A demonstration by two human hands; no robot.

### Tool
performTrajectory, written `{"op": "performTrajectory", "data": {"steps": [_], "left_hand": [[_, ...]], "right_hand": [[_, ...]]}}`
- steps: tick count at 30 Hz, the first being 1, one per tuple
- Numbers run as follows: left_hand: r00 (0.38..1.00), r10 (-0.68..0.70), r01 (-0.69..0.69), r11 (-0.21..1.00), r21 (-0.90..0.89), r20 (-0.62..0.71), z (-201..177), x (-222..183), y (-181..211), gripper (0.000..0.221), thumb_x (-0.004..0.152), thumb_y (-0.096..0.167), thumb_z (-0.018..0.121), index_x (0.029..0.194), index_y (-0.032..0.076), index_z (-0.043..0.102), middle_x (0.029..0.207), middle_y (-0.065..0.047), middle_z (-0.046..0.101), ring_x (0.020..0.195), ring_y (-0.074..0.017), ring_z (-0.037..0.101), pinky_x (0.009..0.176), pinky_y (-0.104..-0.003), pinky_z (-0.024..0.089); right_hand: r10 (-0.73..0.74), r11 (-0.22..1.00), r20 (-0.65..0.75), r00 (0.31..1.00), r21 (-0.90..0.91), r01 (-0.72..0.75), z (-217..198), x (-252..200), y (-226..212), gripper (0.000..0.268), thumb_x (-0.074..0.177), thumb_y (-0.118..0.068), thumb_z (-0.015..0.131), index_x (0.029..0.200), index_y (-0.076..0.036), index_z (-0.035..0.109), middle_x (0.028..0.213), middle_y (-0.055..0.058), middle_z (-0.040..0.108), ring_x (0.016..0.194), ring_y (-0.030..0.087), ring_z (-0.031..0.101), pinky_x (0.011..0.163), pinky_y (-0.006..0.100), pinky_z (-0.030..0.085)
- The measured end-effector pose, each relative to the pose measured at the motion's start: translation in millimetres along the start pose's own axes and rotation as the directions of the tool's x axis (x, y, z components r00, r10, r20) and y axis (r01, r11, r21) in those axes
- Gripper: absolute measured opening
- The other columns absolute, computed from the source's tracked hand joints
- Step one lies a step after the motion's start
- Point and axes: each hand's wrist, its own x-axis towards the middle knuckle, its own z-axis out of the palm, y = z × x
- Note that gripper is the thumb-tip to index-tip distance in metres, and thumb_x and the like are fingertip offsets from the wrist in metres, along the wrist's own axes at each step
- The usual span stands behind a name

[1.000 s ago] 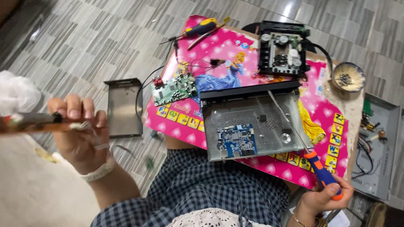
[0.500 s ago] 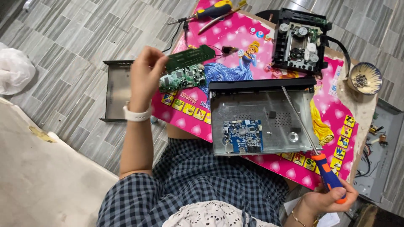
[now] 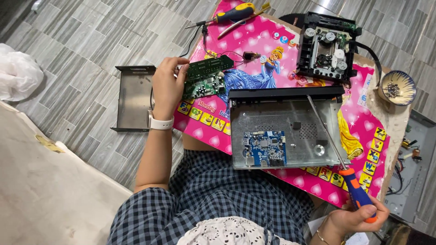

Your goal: Disassembling an electronic device by removing screws and circuit boards using a screwdriver.

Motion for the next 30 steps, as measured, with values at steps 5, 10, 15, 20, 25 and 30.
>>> {"op": "performTrajectory", "data": {"steps": [5,10,15,20,25,30], "left_hand": [[1.0,0.011,-0.011,1.0,0.004,-0.015,-7,-11,4,0.018,0.093,0.003,0.062,0.11,0.003,0.068,0.103,-0.008,0.062,0.081,-0.02,0.061,0.077,-0.033,0.048],[1.0,0.008,-0.008,1.0,-0.001,-0.011,-12,-20,1,0.019,0.094,0.003,0.061,0.112,0.002,0.066,0.105,-0.011,0.063,0.09,-0.0243,0.061,0.081,-0.036,0.048],[0.999,0.005,-0.002,0.998,0.06,-0.051,-15,-31,2,0.021,0.093,0.005,0.062,0.114,0.004,0.065,0.112,-0.011,0.064,0.098,-0.0273,0.059,0.087,-0.037,0.045],[0.998,-0.002,0.01,0.99,0.137,-0.058,-10,-46,-7,0.029,0.092,0.008,0.066,0.12,0.005,0.064,0.119,-0.012,0.061,0.108,-0.0294,0.056,0.093,-0.04,0.044],[0.999,-0.047,0.045,0.987,0.153,0.006,-11,-55,-6,0.032,0.091,0.011,0.067,0.122,0.004,0.06,0.12,-0.013,0.059,0.111,-0.0312,0.054,0.094,-0.042,0.043],[1.0,0.012,-0.016,0.987,0.162,0.027,-8,-59,3,0.044,0.09,0.007,0.068,0.133,0.001,0.055,0.132,-0.02,0.054,0.125,-0.0391,0.048,0.107,-0.048,0.038]], "right_hand": [[0.041,0.998,-0.015,0.999,0.046,-0.04,-1,-2,13,0.054,0.114,-0.048,0.041,0.109,0.005,0.048,0.098,0.016,0.05,0.08,0.024,0.048,0.069,0.033,0.043],[-0.056,0.998,-0.005,0.998,-0.012,0.056,0,-1,7,0.052,0.116,-0.042,0.038,0.109,0.009,0.047,0.101,0.021,0.049,0.088,0.03,0.049,0.08,0.04,0.044],[0.021,1.0,-0.002,1.0,0.022,-0.021,-1,-2,9,0.057,0.115,-0.05,0.039,0.109,0.006,0.045,0.1,0.019,0.05,0.082,0.027,0.052,0.072,0.035,0.047],[0.012,0.999,-0.011,1.0,0.039,-0.011,0,-2,10,0.054,0.114,-0.048,0.04,0.108,0.005,0.046,0.1,0.018,0.049,0.086,0.027,0.049,0.078,0.036,0.044],[-0.018,1.0,0.002,1.0,0.008,0.018,1,-2,13,0.058,0.116,-0.049,0.038,0.107,0.007,0.047,0.098,0.018,0.05,0.084,0.026,0.048,0.076,0.037,0.042],[0.052,0.998,-0.01,0.999,0.02,-0.052,0,2,4,0.05,0.11,-0.047,0.042,0.102,0.002,0.048,0.092,0.012,0.046,0.078,0.02,0.04,0.071,0.035,0.035]]}}
